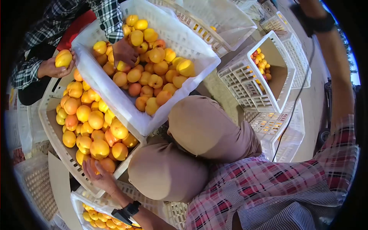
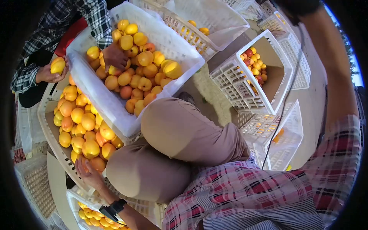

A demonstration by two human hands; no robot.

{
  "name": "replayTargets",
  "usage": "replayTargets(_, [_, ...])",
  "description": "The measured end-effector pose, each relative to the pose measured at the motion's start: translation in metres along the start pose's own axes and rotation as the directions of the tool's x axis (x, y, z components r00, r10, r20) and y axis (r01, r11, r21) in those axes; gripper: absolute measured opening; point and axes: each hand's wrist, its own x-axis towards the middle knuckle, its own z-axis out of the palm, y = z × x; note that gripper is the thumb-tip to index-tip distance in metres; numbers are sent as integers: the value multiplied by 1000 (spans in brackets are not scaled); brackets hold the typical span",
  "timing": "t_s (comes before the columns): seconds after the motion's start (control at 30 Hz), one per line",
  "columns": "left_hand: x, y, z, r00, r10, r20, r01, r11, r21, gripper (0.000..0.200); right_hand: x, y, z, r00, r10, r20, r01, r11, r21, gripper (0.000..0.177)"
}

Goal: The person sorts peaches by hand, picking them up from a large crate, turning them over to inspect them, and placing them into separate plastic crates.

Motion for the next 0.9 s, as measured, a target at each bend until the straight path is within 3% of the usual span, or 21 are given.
replayTargets(0.13, [-4, 9, -5, 996, -79, -52, 76, 996, -47, 31, 160, 6, 59, 968, -243, 66, 243, 970, 0, 35])
replayTargets(0.2, [-3, 12, -4, 991, -129, -47, 126, 991, -54, 31, 223, -5, 94, 918, -376, 126, 389, 915, -104, 33])
replayTargets(0.27, [-3, 7, -4, 995, -85, -60, 84, 996, -9, 30, 263, -10, 122, 888, -429, 164, 456, 867, -201, 33])
replayTargets(0.33, [0, 14, -9, 994, -98, -41, 98, 995, 0, 29, 320, 2, 157, 882, -399, 251, 448, 875, -185, 35])
replayTargets(0.4, [2, 13, -6, 987, -152, -54, 150, 988, -45, 29, 358, 9, 217, 971, -165, 174, 203, 951, -235, 38])
replayTargets(0.43, [-1, 15, -5, 978, -201, -60, 194, 975, -106, 29, 358, -1, 224, 967, -177, 181, 217, 947, -235, 38])
replayTargets(0.5, [0, 22, -7, 971, -234, -55, 227, 967, -119, 29, 351, -12, 239, 997, -60, -52, 51, 985, -163, 47])
replayTargets(0.53, [1, 25, -8, 967, -248, -52, 239, 960, -146, 29, 353, -16, 240, 1000, -14, -21, 12, 993, -114, 57])
replayTargets(0.63, [6, 36, -12, 968, -250, -31, 247, 965, -84, 29, 382, -15, 277, 986, -12, -166, -23, 978, -209, 77])
replayTargets(0.67, [6, 34, -13, 966, -254, -36, 251, 965, -73, 29, 390, -9, 291, 962, -67, -264, 4, 973, -232, 73])
replayTargets(0.77, [1, 25, -9, 971, -234, -47, 230, 970, -84, 29, 392, -8, 285, 964, -70, -257, 31, 988, -152, 66])
replayTargets(0.83, [2, 26, -8, 974, -217, -61, 213, 974, -73, 29, 397, -4, 277, 986, 64, -152, -54, 996, 72, 59])
replayTargets(0.87, [2, 26, -8, 977, -202, -71, 198, 978, -67, 29, 381, 0, 269, 985, 59, -160, -48, 997, 66, 59])
replayTargets(0.9, [1, 25, -9, 976, -200, -85, 195, 978, -68, 29, 353, 6, 256, 1000, -10, -29, 24, 836, 549, 56])
